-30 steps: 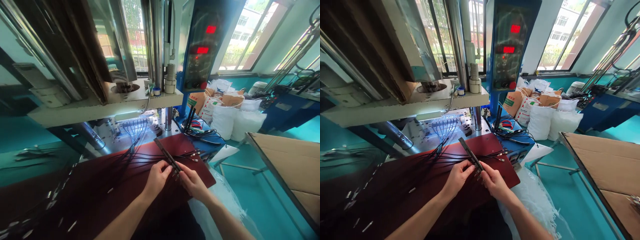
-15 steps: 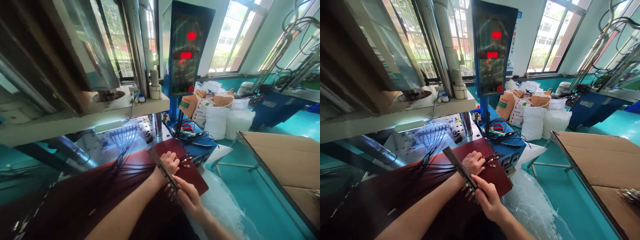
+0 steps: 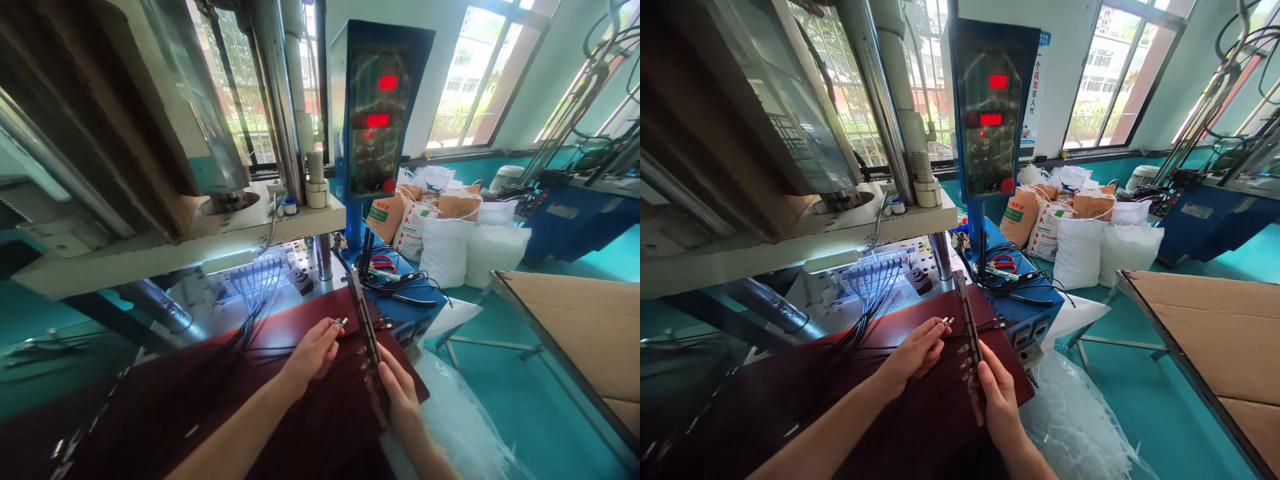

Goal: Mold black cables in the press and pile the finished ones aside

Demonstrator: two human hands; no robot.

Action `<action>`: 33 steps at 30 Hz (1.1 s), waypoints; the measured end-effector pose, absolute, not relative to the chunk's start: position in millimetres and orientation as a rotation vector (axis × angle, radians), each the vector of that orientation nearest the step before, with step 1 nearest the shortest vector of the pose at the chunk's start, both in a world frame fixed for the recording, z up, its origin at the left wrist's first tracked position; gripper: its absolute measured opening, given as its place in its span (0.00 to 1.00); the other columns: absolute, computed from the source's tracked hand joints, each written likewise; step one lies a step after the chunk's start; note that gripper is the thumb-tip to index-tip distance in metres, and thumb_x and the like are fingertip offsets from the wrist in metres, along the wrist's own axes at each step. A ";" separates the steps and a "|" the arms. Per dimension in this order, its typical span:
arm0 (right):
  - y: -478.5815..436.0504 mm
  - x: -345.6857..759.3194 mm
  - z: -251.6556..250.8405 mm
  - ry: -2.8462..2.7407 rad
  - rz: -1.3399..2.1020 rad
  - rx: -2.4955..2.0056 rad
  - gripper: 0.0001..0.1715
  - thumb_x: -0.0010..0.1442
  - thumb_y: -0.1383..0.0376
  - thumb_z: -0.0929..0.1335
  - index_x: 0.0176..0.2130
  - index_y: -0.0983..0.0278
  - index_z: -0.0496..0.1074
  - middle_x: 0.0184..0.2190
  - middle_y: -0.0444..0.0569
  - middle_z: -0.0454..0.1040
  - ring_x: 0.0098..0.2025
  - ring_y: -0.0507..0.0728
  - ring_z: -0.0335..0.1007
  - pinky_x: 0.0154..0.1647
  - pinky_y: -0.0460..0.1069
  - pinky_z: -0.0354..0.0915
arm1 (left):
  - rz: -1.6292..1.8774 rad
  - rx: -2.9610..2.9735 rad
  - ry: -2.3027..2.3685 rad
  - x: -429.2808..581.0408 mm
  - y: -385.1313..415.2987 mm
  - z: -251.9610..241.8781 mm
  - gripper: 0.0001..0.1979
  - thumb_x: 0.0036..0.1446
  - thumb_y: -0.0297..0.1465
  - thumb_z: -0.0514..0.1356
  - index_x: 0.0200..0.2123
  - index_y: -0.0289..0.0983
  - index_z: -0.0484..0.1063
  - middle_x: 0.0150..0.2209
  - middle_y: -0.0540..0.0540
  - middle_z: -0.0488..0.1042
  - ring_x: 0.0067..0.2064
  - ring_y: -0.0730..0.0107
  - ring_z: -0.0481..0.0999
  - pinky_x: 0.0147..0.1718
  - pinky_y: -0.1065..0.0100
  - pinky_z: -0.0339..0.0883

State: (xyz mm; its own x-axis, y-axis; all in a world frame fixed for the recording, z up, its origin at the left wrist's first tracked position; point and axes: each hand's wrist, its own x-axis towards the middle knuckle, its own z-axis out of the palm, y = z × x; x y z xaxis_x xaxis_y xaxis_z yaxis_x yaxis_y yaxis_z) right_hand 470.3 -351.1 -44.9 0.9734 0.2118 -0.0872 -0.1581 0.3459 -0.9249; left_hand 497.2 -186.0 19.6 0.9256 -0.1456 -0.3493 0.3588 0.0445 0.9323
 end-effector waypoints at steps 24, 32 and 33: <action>-346.7 479.2 -41.4 -0.142 0.366 -1.399 0.37 0.53 0.48 0.65 0.55 0.66 0.61 0.16 0.41 0.63 0.09 0.44 0.48 0.06 0.39 0.44 | 0.066 2.034 0.044 481.1 -174.8 23.1 0.12 0.50 0.34 0.53 0.19 0.36 0.59 0.19 0.54 0.59 0.24 0.76 0.57 0.24 0.73 0.50; -346.6 476.7 -33.6 -0.133 0.356 -1.400 0.33 0.55 0.50 0.65 0.54 0.66 0.63 0.14 0.40 0.63 0.09 0.44 0.48 0.07 0.39 0.44 | -0.031 1.878 0.003 485.0 -170.6 22.6 0.10 0.49 0.35 0.53 0.21 0.35 0.63 0.20 0.53 0.60 0.25 0.75 0.57 0.25 0.73 0.52; -346.7 476.8 -33.4 -0.132 0.365 -1.404 0.34 0.55 0.49 0.65 0.54 0.66 0.62 0.15 0.41 0.64 0.09 0.44 0.48 0.07 0.39 0.43 | -0.028 1.880 0.007 485.3 -170.7 21.8 0.10 0.49 0.35 0.53 0.21 0.35 0.63 0.20 0.53 0.60 0.25 0.75 0.57 0.25 0.73 0.52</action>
State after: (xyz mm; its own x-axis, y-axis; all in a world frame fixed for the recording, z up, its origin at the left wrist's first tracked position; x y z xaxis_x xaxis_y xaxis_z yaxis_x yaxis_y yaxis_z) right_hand 476.8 -346.7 -33.4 0.9372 0.3259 -0.1241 -0.1715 0.1208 -0.9778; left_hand 485.3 -170.7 21.8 0.9997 -0.0092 -0.0233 0.0194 -0.3048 0.9522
